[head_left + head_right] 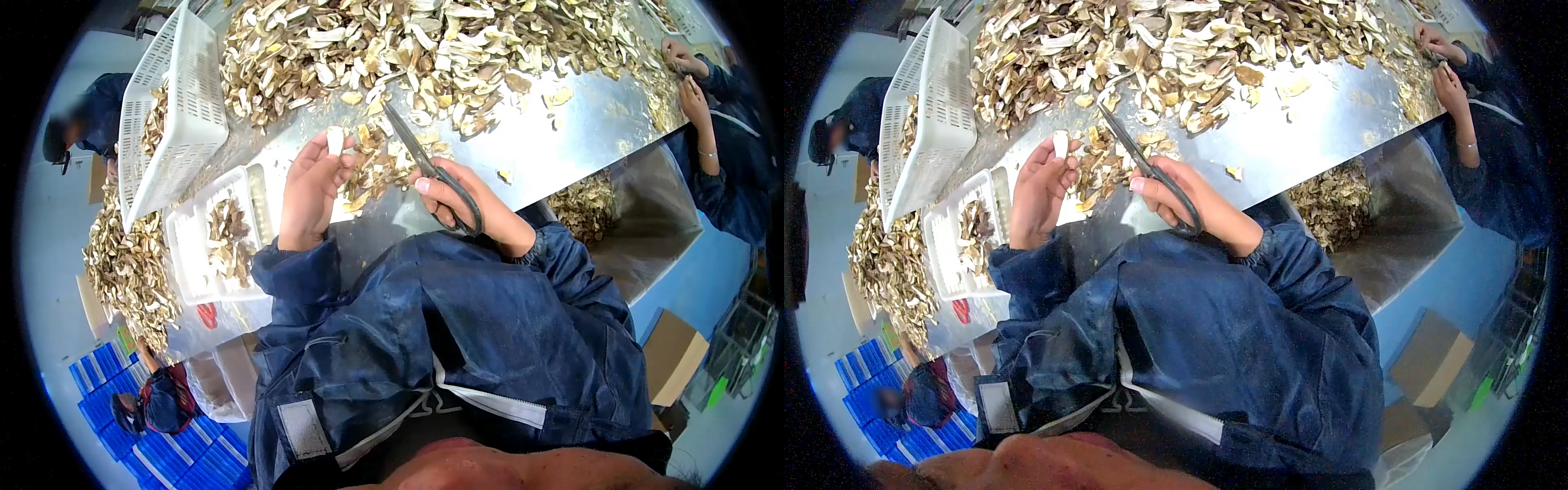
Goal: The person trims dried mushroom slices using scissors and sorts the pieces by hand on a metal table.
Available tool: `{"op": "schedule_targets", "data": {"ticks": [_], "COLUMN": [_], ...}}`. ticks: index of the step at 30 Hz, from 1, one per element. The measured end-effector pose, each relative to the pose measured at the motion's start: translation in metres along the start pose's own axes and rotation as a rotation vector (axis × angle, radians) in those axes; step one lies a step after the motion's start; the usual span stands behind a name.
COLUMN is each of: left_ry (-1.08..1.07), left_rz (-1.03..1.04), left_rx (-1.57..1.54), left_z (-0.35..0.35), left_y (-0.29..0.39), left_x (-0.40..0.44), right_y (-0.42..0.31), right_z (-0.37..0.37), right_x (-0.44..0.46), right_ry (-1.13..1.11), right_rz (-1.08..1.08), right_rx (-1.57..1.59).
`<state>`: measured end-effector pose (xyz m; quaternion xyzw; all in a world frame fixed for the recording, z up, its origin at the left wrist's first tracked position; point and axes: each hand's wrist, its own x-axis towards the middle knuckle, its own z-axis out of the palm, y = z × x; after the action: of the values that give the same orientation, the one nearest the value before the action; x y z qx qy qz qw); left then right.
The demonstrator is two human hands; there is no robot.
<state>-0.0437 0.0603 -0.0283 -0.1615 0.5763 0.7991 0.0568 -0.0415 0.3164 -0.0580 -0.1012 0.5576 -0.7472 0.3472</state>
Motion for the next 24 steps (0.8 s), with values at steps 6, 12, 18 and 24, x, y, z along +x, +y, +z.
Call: {"op": "schedule_targets", "data": {"ticks": [6, 12, 18, 24], "left_ry": [-0.175, -0.045, 0.104, 0.119], "left_rz": [-0.025, 0.086, 0.263, 0.218], "left_rx": [-0.378, -0.358, -0.275, -0.308], "left_z": [-0.02, -0.011, 0.001, 0.013], "left_y": [-0.016, -0.023, -0.024, -0.021], "left_x": [-0.006, -0.015, -0.025, -0.033], "right_y": [0.001, -0.006, -0.001, -0.01], "right_z": [0.011, 0.023, 0.025, 0.03], "right_x": [-0.002, -0.01, -0.011, -0.012], "right_ry": [0.014, 0.074, 0.043, 0.08], "right_rz": [0.052, 0.054, -0.07, -0.096], "right_rx": [-0.082, -0.184, -0.599, -0.726]}}
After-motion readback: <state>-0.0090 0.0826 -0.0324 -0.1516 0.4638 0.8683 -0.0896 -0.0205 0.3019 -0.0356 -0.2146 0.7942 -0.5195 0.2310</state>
